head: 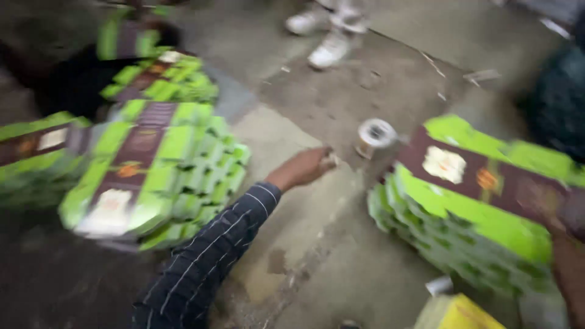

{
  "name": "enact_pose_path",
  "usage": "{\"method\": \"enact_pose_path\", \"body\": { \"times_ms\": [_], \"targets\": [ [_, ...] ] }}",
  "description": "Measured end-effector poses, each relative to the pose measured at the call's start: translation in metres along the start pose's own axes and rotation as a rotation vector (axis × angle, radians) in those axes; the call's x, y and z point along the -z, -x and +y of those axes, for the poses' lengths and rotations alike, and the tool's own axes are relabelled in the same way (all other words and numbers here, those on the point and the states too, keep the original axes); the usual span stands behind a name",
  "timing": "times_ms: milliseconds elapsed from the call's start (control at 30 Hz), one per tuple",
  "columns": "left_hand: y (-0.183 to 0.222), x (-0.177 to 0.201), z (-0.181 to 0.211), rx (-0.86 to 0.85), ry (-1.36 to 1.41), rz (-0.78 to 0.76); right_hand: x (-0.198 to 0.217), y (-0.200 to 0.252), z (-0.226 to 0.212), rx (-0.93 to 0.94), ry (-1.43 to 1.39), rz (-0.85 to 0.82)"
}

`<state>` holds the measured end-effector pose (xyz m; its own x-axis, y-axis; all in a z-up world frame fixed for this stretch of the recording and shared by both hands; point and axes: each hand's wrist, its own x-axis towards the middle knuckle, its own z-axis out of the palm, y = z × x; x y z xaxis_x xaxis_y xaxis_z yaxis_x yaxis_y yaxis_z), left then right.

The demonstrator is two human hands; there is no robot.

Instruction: The person prepares and secures cardboard boxes by pulling white string from a spool, cutting it with a tool, and then manipulating flat cardboard box sheets to organize them into stacks.

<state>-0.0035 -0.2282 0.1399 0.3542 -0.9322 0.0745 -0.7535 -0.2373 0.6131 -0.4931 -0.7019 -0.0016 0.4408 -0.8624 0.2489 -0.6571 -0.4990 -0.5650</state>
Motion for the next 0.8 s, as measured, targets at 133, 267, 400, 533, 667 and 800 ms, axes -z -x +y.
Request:
{"method": "enact_pose_path", "body": {
  "times_ms": [133, 267, 400, 533, 667, 800],
  "targets": [
    [-0.062, -0.028, 0.033, 0.034, 0.135, 0.1, 0.043, 0.066, -0.131, 0.261, 0.171, 0.141],
    [-0.087, -0.073, 0.061, 0.079, 0.258, 0.167, 0.057, 0.075, -0.157, 0.285, 0.137, 0.123],
    [-0.113, -0.108, 0.063, 0.088, 0.645, 0.184, 0.071, 0.072, -0.169, 0.268, 0.319, 0.13],
    [-0.13, -0.132, 0.065, -0.051, 0.455, 0.269, 0.093, 0.06, -0.172, 0.318, 0.845, 0.388],
    [-0.142, -0.131, 0.076, -0.027, 0.425, 0.278, 0.061, 0.008, -0.044, -0.092, 0.017, 0.01],
    [-0.14, -0.143, 0.087, 0.132, 0.458, 0.256, 0.057, 0.005, -0.018, -0.191, -0.26, -0.198]
  ]
}}
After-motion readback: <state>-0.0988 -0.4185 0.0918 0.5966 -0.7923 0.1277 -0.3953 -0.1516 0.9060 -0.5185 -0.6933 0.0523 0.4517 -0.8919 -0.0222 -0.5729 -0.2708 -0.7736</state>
